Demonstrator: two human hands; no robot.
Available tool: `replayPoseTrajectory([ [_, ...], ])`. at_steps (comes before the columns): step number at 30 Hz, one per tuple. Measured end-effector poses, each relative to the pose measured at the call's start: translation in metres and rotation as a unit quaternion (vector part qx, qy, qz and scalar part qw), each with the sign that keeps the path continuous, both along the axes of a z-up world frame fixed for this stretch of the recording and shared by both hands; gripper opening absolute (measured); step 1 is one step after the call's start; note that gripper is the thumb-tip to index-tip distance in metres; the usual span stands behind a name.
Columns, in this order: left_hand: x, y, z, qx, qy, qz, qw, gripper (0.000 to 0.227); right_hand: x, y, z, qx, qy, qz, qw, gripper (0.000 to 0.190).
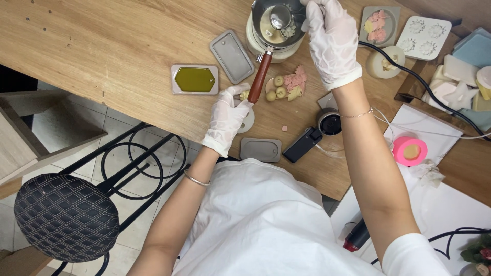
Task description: Preparing and cleaning small wax flower decorations for candles.
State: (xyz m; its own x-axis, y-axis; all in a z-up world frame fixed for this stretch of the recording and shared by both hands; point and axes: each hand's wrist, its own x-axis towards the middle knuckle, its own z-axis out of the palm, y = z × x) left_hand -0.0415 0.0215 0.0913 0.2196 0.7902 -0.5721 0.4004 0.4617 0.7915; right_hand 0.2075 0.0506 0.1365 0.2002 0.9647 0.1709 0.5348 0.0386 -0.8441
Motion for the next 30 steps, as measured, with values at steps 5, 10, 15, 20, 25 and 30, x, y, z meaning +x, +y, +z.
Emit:
replayPoseTrajectory([
  [5,-0.015,-0.005,-0.020,-0.079,-0.152,0.094,0.981,0.035,0.000,-0.004,0.005,0.000,-0.025,0.015,1.000,0.018],
  [10,-0.014,0.012,0.033,-0.008,-0.255,0.038,0.966,0.031,0.003,-0.007,0.000,0.012,-0.045,0.021,0.999,0.015],
  [15,0.019,0.015,0.005,-0.084,-0.309,-0.062,0.945,0.030,0.001,-0.007,0.002,0.021,-0.037,0.021,0.999,0.013],
  [20,0.033,0.009,-0.024,-0.089,-0.300,-0.062,0.948,0.029,0.008,-0.011,0.001,-0.002,-0.029,0.010,1.000,0.017],
  [25,0.030,0.010,-0.025,-0.072,-0.293,-0.056,0.952,0.029,0.004,-0.013,0.002,-0.051,0.013,-0.010,0.999,0.022],
  [30,0.029,0.008,-0.019,-0.058,-0.273,-0.058,0.959,0.030,0.006,-0.014,-0.009,-0.066,0.126,-0.048,0.989,0.026],
])
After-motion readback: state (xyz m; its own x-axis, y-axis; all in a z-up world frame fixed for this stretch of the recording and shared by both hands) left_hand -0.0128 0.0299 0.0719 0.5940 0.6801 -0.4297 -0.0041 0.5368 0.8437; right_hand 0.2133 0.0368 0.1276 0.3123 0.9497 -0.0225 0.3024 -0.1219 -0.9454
